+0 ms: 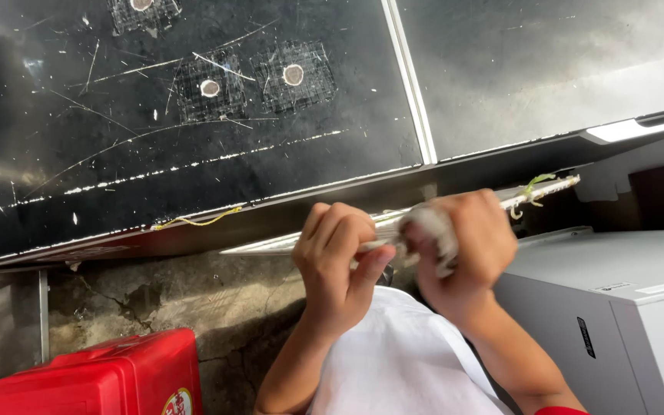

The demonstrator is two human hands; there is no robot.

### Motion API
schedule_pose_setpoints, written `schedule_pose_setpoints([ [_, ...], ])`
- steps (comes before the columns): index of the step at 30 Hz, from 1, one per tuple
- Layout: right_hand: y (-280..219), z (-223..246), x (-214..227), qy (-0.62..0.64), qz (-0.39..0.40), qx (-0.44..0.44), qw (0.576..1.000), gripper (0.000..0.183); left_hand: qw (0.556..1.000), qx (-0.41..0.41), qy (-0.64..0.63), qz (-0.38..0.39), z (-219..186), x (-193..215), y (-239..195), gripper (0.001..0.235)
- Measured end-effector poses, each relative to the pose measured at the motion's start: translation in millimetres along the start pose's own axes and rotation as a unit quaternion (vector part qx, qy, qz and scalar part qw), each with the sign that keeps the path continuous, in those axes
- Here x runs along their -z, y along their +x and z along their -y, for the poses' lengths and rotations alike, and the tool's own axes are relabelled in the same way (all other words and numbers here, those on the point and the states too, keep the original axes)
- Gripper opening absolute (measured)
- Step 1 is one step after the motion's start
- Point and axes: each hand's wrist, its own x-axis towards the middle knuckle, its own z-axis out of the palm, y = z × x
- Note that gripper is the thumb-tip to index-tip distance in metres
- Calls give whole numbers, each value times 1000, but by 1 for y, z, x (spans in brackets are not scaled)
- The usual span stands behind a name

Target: The person is cleaning a wire rack from a refrigerator and then wiping down the top surface of the appliance.

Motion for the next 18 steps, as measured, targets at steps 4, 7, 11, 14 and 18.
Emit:
schedule_pose_setpoints([
  [4,-13,-9,-27,-11,-32,74,997,45,998,47,-42,-3,6,-1,-4,50],
  [7,-32,-42,-24,12,-17,124,992,36,990,112,-89,-6,12,6,-11,49],
  [11,-55,-94,-10,19,28,18,999,49,981,152,-124,-6,17,7,-19,45],
  [14,-67,-115,-15,33,59,-21,997,41,979,154,-130,-8,30,6,-32,46],
  [18,-54,-94,-22,51,59,21,997,43,986,123,-111,-26,49,21,-38,52],
])
